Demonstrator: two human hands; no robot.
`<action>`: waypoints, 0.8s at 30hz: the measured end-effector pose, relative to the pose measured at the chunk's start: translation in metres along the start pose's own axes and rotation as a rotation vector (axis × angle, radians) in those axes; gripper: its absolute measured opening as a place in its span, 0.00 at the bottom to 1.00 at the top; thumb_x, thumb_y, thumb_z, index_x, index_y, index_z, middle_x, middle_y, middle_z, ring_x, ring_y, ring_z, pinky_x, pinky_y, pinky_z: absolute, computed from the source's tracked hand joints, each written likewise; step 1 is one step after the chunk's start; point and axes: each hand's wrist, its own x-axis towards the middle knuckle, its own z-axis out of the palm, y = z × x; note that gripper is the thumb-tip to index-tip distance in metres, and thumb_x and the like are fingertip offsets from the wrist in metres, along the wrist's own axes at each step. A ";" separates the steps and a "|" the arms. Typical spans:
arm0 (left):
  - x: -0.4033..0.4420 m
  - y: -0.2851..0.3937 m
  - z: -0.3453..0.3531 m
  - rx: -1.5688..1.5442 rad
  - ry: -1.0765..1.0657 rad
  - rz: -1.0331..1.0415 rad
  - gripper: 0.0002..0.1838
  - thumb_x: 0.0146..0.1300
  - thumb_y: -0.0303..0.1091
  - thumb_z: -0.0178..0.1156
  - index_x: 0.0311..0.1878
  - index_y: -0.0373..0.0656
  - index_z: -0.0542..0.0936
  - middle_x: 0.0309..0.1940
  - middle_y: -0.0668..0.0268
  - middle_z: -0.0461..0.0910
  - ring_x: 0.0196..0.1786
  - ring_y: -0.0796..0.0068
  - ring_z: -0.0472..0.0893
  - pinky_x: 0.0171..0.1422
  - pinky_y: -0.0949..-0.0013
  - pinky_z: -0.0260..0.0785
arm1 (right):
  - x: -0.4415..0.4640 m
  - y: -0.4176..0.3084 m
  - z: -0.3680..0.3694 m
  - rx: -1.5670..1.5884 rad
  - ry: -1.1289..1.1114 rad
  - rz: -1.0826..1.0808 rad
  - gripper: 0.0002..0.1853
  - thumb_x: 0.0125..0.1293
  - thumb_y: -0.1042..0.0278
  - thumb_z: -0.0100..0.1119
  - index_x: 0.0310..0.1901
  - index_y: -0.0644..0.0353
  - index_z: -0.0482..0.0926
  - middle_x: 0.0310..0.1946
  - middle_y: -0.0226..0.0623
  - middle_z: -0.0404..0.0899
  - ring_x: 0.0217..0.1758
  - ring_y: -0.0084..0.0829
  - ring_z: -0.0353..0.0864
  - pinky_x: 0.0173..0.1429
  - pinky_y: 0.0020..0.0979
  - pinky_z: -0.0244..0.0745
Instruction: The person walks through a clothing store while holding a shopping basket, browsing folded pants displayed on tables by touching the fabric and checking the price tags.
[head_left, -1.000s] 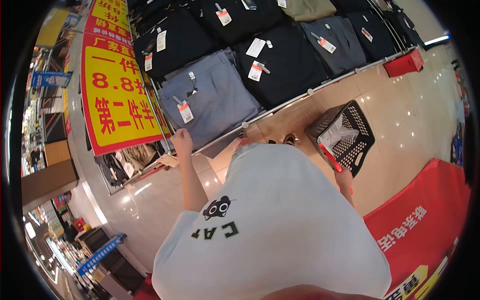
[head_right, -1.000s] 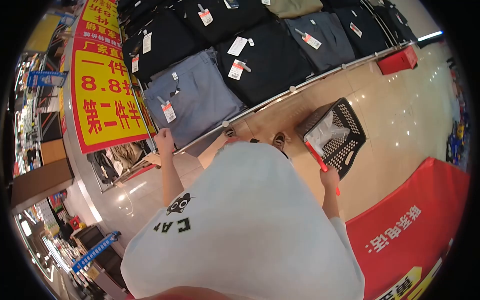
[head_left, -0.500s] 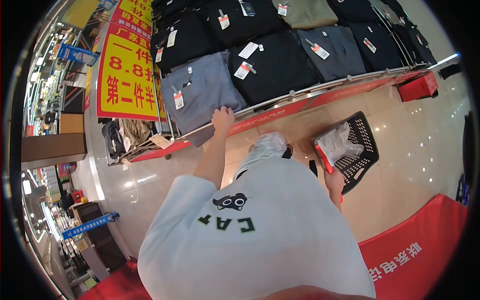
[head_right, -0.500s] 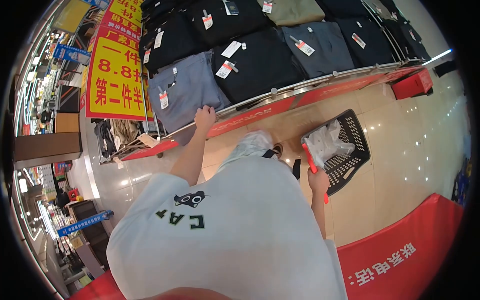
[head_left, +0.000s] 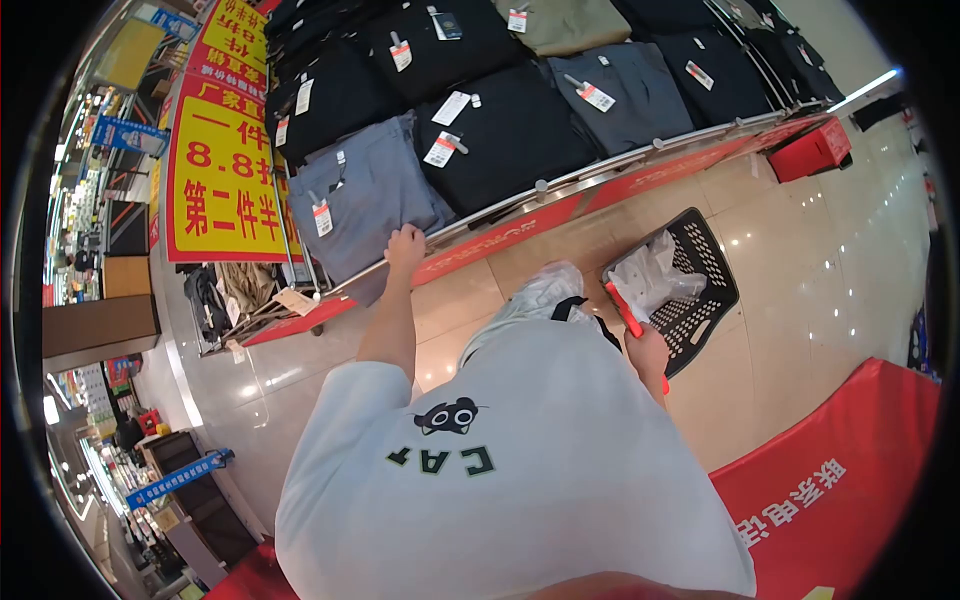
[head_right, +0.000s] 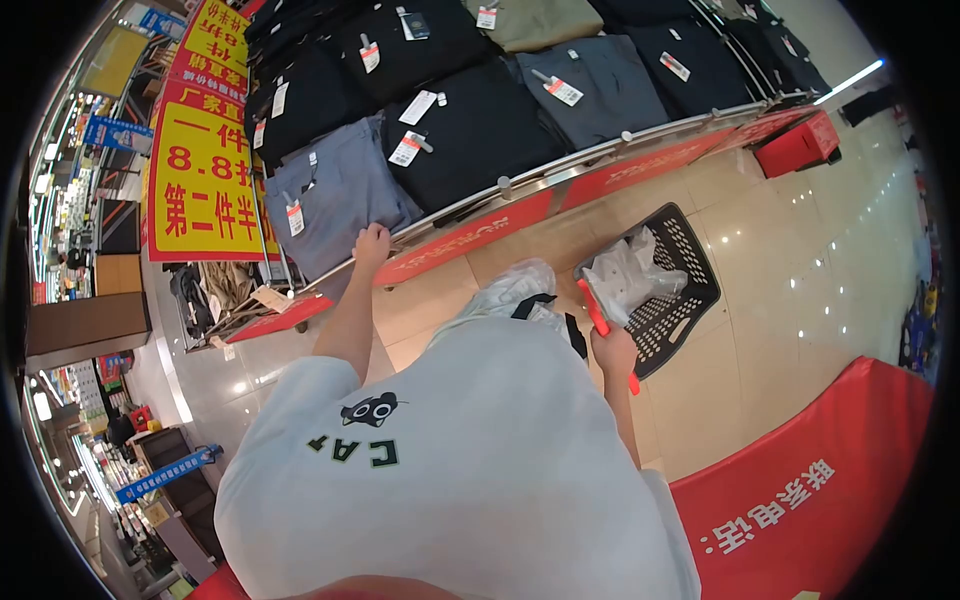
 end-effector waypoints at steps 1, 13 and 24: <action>-0.001 -0.001 0.000 0.013 0.011 -0.001 0.15 0.67 0.48 0.50 0.48 0.54 0.80 0.50 0.53 0.79 0.56 0.46 0.78 0.58 0.41 0.65 | 0.002 0.000 -0.001 -0.015 0.007 0.003 0.16 0.60 0.52 0.56 0.39 0.54 0.84 0.33 0.52 0.84 0.41 0.55 0.84 0.46 0.51 0.77; 0.003 -0.005 0.001 -0.009 -0.018 0.006 0.15 0.68 0.46 0.47 0.47 0.52 0.79 0.48 0.53 0.79 0.54 0.46 0.78 0.58 0.43 0.65 | 0.043 0.009 -0.026 -0.060 0.048 0.041 0.16 0.60 0.51 0.58 0.38 0.54 0.84 0.33 0.50 0.84 0.39 0.55 0.84 0.46 0.50 0.78; 0.003 0.013 0.001 0.158 0.051 -0.101 0.15 0.67 0.45 0.47 0.44 0.50 0.81 0.44 0.55 0.81 0.49 0.48 0.81 0.52 0.40 0.66 | 0.110 0.023 -0.057 -0.075 0.169 0.103 0.16 0.60 0.50 0.58 0.40 0.52 0.85 0.31 0.49 0.84 0.38 0.53 0.84 0.44 0.50 0.79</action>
